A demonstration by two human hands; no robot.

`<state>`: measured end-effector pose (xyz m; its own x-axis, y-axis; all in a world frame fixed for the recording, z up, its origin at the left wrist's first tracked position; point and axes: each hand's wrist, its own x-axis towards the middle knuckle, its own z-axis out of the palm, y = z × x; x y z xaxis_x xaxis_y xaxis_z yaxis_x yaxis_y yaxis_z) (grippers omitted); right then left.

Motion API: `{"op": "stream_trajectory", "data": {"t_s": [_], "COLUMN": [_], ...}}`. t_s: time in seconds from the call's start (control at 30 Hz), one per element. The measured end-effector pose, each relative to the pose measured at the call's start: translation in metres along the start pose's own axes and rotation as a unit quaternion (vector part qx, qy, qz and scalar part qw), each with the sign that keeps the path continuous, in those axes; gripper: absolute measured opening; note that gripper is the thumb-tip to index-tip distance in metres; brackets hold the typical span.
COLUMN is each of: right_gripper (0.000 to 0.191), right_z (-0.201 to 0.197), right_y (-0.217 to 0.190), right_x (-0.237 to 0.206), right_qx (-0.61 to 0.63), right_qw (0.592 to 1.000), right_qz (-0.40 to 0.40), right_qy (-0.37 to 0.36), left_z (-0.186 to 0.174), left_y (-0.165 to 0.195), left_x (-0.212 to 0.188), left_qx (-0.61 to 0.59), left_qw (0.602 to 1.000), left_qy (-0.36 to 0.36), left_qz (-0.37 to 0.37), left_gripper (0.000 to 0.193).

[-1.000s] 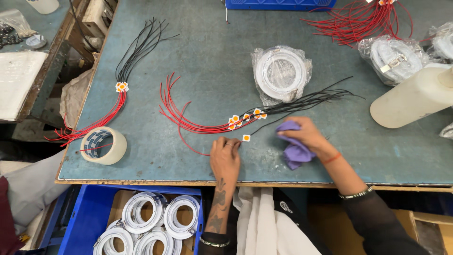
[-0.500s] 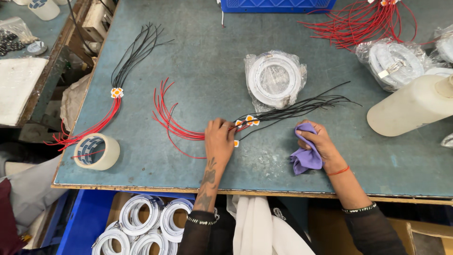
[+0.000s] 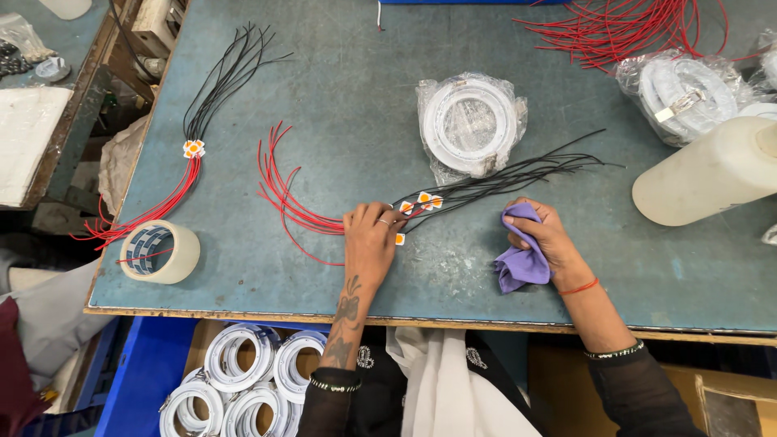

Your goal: The person wipes the surface of several small LED modules with a purple cloth. They handle each module one at a time, wiping the top face and then placing it back on the table. The task is repetitive and focused on cleaning the components.

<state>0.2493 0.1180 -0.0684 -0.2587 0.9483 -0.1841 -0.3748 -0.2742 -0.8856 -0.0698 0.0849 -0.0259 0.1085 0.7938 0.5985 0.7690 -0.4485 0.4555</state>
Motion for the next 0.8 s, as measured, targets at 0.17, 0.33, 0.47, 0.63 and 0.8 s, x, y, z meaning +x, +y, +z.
{"op": "stream_trajectory", "data": {"t_s": [0.17, 0.33, 0.47, 0.63, 0.8], "right_gripper": [0.010, 0.008, 0.008, 0.008, 0.007], "right_z": [0.003, 0.004, 0.002, 0.000, -0.003], "right_y": [-0.002, -0.002, -0.002, -0.001, 0.000], "right_x": [-0.002, -0.002, -0.002, 0.001, 0.001], "right_qx": [-0.006, -0.018, -0.014, -0.021, -0.025], "right_qw": [1.000, 1.000, 1.000, 0.999, 1.000], "right_qz": [0.004, -0.006, -0.012, -0.005, -0.010], "right_qy": [0.017, 0.022, 0.019, 0.024, 0.015], "left_z": [-0.003, -0.005, -0.025, -0.044, -0.030], "left_y": [0.017, 0.016, -0.010, -0.032, -0.040], "left_x": [-0.015, -0.027, -0.030, -0.033, -0.027], "left_qx": [-0.001, -0.054, -0.027, -0.011, 0.007], "left_qw": [0.997, 0.998, 0.998, 0.999, 0.998], "left_qy": [-0.054, -0.013, 0.032, -0.019, -0.023], "left_qz": [0.049, 0.023, -0.050, -0.036, -0.053], "left_gripper": [0.012, 0.030, 0.020, 0.019, 0.008]}}
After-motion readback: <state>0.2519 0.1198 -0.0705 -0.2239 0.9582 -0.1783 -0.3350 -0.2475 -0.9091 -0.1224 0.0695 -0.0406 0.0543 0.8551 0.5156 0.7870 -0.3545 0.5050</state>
